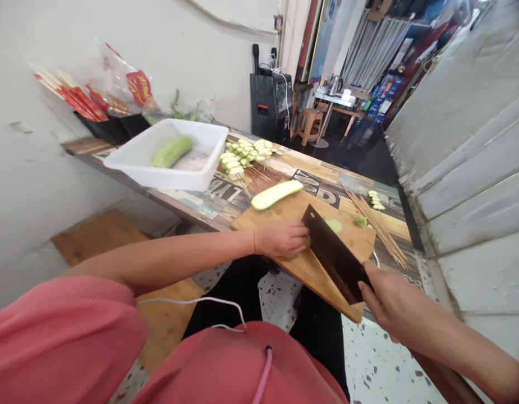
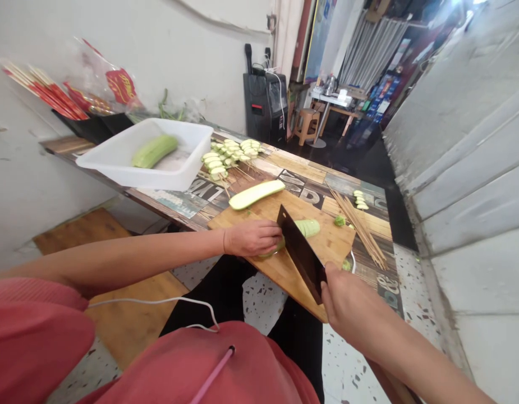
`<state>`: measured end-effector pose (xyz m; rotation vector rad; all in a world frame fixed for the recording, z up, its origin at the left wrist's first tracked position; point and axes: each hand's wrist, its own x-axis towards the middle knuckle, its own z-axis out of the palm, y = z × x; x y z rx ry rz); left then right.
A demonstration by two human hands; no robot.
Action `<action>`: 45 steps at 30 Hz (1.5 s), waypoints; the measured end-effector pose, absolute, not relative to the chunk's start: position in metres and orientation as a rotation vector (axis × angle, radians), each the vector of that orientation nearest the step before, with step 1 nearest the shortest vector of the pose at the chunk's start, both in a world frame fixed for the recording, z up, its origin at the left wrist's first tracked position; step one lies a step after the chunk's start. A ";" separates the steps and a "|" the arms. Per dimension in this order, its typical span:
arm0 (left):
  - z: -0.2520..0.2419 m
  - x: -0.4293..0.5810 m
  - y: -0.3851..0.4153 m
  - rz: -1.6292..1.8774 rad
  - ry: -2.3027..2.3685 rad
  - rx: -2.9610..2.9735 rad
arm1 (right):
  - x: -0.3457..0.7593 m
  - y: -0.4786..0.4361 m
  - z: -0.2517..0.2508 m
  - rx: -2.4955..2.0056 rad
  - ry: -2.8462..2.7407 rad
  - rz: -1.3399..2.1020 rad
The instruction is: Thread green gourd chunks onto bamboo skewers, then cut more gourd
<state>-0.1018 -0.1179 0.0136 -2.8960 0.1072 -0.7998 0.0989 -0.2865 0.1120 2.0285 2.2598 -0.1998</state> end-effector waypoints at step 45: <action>0.036 -0.129 -0.115 -0.367 0.049 -3.163 | 0.100 -0.296 0.112 2.076 2.324 -0.228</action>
